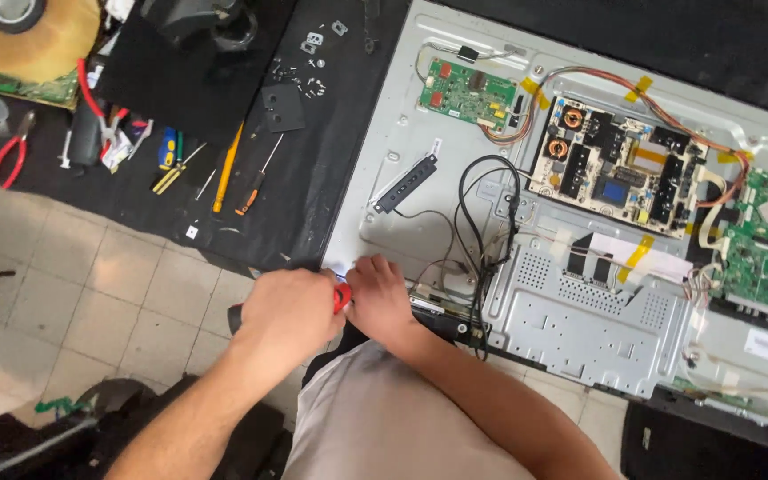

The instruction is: Repairing a television by connecting internal cables and fastening components with an electric screwdriver

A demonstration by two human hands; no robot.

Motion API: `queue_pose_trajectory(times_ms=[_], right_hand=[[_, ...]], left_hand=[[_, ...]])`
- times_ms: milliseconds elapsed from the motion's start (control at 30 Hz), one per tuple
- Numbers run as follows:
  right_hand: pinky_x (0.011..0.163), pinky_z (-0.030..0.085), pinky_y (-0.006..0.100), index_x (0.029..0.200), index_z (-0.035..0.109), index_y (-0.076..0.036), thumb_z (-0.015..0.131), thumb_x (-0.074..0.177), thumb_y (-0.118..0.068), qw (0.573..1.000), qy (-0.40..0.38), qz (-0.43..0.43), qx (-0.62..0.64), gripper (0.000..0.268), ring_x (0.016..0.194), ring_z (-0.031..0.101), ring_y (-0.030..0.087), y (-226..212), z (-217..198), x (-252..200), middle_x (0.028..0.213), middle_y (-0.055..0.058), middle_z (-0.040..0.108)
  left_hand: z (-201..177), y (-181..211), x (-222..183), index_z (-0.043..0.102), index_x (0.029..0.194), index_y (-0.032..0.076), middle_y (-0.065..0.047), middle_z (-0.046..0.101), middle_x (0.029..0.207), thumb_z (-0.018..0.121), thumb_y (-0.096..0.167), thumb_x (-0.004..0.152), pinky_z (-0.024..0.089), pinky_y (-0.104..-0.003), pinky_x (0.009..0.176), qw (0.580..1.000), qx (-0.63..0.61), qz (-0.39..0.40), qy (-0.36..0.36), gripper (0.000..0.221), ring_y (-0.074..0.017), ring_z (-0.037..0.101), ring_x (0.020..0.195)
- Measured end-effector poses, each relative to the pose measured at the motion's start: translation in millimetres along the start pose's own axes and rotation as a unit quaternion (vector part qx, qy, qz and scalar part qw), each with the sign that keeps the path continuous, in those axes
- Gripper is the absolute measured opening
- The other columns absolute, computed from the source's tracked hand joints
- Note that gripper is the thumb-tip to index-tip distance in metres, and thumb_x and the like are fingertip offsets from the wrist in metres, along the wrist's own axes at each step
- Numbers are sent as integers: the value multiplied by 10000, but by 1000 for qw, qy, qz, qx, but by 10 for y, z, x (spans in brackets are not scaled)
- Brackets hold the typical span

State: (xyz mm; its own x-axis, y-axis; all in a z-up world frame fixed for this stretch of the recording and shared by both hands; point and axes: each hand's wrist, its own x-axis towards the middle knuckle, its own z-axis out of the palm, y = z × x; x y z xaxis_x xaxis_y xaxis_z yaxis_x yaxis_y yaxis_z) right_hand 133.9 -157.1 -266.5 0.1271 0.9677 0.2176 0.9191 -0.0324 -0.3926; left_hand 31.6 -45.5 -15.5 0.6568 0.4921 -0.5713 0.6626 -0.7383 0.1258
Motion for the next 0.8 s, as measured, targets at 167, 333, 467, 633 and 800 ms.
queue_pose_trajectory(times_ms=[167,333,467,633,800], right_hand=[[714,523,449,813,735,-155,710,676,-313,996,49,59,-36,210,859,596,272,-112,36,-58,830,17,554],[737,539,438,830,754,-180,746,620,-242,991,66,101,-64,219,835,632,277,-190,104,-167,815,6,597],[787,546,452,879,769,-187,834,564,-243,987,53,136,-72,327,887,649,281,-228,157,-204,859,15,632],[838,559,456,922,798,-168,864,562,-223,986,34,154,-56,370,919,669,274,-288,77,-178,897,18,674],[727,532,416,845,777,-167,798,684,-267,989,62,130,-29,191,823,630,254,-286,-13,-158,830,17,630]], left_hand=[[112,-169,62,774,937,104,-91,775,733,683,351,882,649,-480,655,995,16,87,49,269,-340,818,746],[29,-274,90,728,773,106,-83,722,629,672,260,907,629,-424,569,981,26,173,79,212,-320,785,635],[13,-321,144,705,752,123,-62,701,608,667,248,913,617,-424,542,975,46,203,75,208,-298,775,609],[-16,-300,118,699,751,122,-65,698,605,679,259,911,621,-423,549,974,48,201,90,212,-299,778,613],[32,-236,77,733,846,107,-73,730,673,664,327,903,629,-442,620,984,55,154,67,237,-307,792,688]])
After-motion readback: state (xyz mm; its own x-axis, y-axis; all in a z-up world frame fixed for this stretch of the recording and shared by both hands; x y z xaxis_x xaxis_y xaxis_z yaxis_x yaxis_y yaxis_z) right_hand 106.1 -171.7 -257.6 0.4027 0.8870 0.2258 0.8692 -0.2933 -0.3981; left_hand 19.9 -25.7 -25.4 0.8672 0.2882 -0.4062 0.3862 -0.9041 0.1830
